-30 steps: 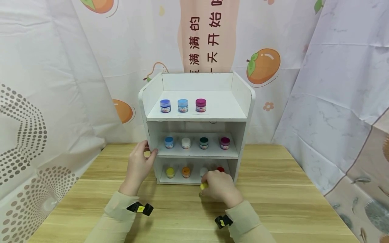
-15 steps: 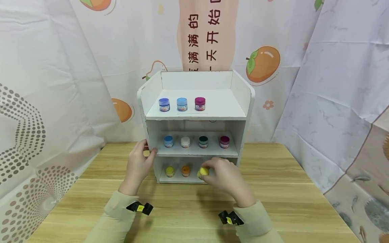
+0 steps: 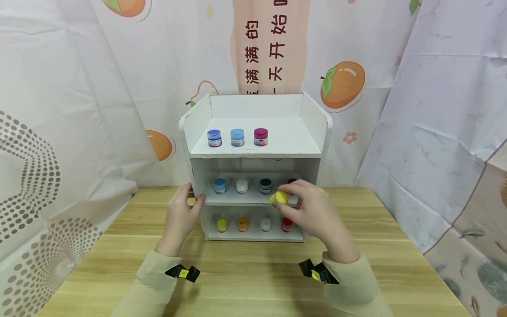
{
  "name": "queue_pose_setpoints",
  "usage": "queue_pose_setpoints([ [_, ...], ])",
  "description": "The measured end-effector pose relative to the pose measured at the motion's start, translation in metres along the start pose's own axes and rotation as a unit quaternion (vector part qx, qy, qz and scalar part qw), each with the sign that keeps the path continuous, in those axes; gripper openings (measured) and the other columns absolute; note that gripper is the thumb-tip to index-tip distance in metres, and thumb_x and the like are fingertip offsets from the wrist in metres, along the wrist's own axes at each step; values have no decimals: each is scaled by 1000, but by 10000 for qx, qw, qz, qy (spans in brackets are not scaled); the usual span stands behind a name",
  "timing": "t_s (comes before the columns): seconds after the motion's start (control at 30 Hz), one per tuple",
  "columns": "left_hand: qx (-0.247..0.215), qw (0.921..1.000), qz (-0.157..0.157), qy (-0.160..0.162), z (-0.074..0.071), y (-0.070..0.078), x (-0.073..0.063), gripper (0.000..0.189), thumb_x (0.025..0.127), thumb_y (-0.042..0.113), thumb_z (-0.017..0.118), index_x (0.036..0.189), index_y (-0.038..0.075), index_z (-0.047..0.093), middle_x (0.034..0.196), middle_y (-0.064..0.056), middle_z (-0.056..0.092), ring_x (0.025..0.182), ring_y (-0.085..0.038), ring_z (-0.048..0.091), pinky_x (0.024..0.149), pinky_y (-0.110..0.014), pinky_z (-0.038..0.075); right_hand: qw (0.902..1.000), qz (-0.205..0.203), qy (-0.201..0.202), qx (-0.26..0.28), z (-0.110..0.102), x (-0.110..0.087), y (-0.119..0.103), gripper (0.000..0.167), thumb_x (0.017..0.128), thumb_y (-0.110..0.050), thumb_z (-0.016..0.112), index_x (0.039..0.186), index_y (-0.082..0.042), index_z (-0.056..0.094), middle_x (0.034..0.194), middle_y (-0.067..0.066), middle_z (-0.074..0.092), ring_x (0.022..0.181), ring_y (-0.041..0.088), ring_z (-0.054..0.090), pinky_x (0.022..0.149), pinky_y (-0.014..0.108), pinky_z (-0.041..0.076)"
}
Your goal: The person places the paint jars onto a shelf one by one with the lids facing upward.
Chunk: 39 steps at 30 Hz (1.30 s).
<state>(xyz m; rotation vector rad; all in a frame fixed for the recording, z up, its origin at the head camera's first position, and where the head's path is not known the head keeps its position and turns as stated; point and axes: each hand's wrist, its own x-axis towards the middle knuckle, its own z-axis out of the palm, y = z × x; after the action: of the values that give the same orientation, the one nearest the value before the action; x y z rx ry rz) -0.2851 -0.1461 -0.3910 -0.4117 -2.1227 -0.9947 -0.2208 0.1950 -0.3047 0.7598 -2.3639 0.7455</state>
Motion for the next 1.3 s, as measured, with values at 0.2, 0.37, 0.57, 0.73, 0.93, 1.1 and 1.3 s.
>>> queue_pose_setpoints([
  [0.2, 17, 10000, -42, -34, -1, 1, 0, 37, 93, 5, 74, 125, -6, 60, 111, -18, 63, 99, -32, 68, 68, -39, 61, 9976, -563, 394, -108, -28, 17, -5, 33, 79, -7, 87, 110, -11, 77, 98, -4, 69, 59, 5, 48, 51, 19, 40],
  [0.37, 5, 10000, -32, -10, 0, 0, 0, 36, 93, 4, 74, 125, -6, 60, 111, -19, 63, 99, -33, 67, 68, -41, 61, 9957, -679, 577, -270, -50, 34, -9, 34, 79, -6, 86, 112, -9, 77, 99, -1, 71, 57, 7, 48, 48, 17, 38],
  [0.57, -21, 10000, -35, -14, 0, 0, 0, 36, 93, 4, 73, 125, -7, 60, 111, -19, 63, 99, -33, 67, 68, -39, 61, 9923, -593, 694, -838, -73, 58, -11, 32, 82, -10, 83, 113, -8, 78, 103, 5, 74, 59, 11, 49, 52, 20, 36],
  [0.73, -8, 10000, -52, -33, -1, 1, 0, 37, 93, 4, 73, 125, -6, 59, 111, -19, 63, 100, -33, 67, 68, -39, 61, 9915, -211, 380, -1223, -87, 76, -10, 30, 87, -16, 79, 116, -8, 77, 108, 10, 74, 59, 15, 52, 52, 29, 40],
  [0.93, 56, 10000, -42, -38, -2, 1, -1, 37, 94, 6, 73, 126, -6, 60, 111, -18, 63, 99, -31, 67, 68, -34, 61, 9883, 185, -99, -1512, -94, 98, -11, 32, 91, -20, 70, 120, -7, 75, 107, 14, 73, 56, 21, 51, 56, 37, 41],
  [1.1, 88, 10000, -15, -26, -2, 1, -1, 37, 93, 6, 74, 125, -5, 60, 111, -18, 63, 99, -31, 68, 67, -33, 61, 9805, 681, -751, -1684, -92, 115, -16, 41, 95, -27, 66, 129, -7, 70, 119, 18, 70, 81, 30, 57, 63, 41, 41],
  [1.3, 80, 10000, 29, -15, -1, 0, -1, 38, 93, 6, 75, 126, -5, 59, 110, -18, 63, 99, -31, 67, 67, -35, 61, 9731, 858, -1127, -1819, -88, 130, -18, 42, 97, -24, 61, 132, -3, 67, 125, 21, 67, 97, 33, 58, 76, 46, 47],
])
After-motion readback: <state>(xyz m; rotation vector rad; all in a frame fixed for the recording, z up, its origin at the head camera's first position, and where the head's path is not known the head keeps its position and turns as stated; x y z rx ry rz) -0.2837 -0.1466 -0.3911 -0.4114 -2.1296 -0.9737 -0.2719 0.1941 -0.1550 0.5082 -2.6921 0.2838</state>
